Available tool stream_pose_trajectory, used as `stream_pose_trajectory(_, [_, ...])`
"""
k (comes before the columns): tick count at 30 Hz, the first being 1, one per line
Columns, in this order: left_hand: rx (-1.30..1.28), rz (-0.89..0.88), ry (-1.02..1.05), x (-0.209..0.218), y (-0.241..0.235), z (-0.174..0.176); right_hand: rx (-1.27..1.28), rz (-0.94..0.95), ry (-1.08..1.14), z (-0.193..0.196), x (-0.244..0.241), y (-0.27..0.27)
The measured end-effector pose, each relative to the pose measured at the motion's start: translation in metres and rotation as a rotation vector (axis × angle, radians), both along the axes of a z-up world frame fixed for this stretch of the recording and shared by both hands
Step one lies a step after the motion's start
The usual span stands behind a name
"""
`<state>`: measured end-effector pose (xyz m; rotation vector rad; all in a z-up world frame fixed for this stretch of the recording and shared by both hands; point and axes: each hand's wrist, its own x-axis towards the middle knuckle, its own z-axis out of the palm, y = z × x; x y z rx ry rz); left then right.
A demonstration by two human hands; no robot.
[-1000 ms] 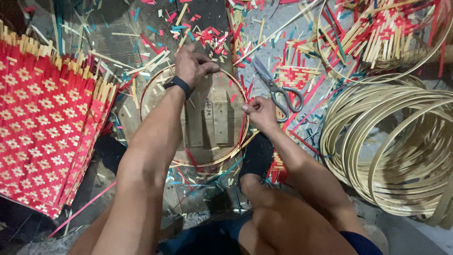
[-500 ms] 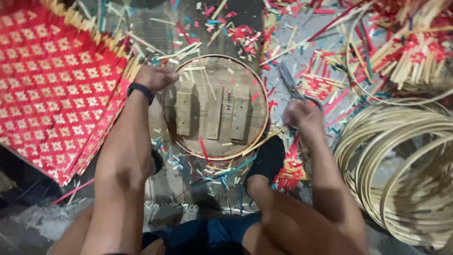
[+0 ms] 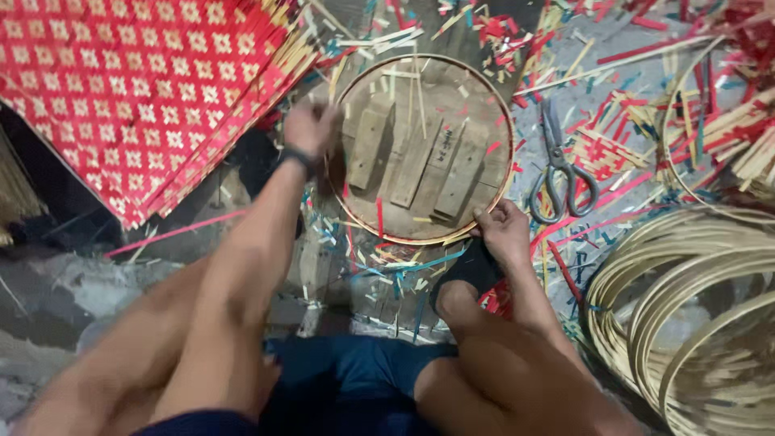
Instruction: The person assembles round woven baskets by placing a circular bamboo frame over a square woven mat, pressing it down, and trimming the excess mat material around the rim with scissors. The person repeats this process for multiple units.
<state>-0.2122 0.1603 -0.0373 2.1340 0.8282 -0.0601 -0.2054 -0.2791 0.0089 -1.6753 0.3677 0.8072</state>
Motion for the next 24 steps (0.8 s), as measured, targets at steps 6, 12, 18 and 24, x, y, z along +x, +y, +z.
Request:
stream_pose_trajectory(6, [-0.525,0.398,0.110,-0.113,-0.040,-0.023,0.007,-0.045,-0.009,0.014,0.006,0.003])
stream_pose_trajectory(12, [-0.669,0.585,0.057,-0.077,-0.082,-0.012,0.012,-0.121,-0.143,0.011,0.049,-0.001])
stream_pose_trajectory(18, [-0.912,0.659,0.095,-0.087,-0.149,0.021,0.126,-0.239,0.063,-0.008,0.038,0.015])
stream_pose_trajectory(24, [-0.962,0.653,0.084,-0.097,-0.148,0.010,-0.033,-0.248,0.028,-0.012,0.034,0.016])
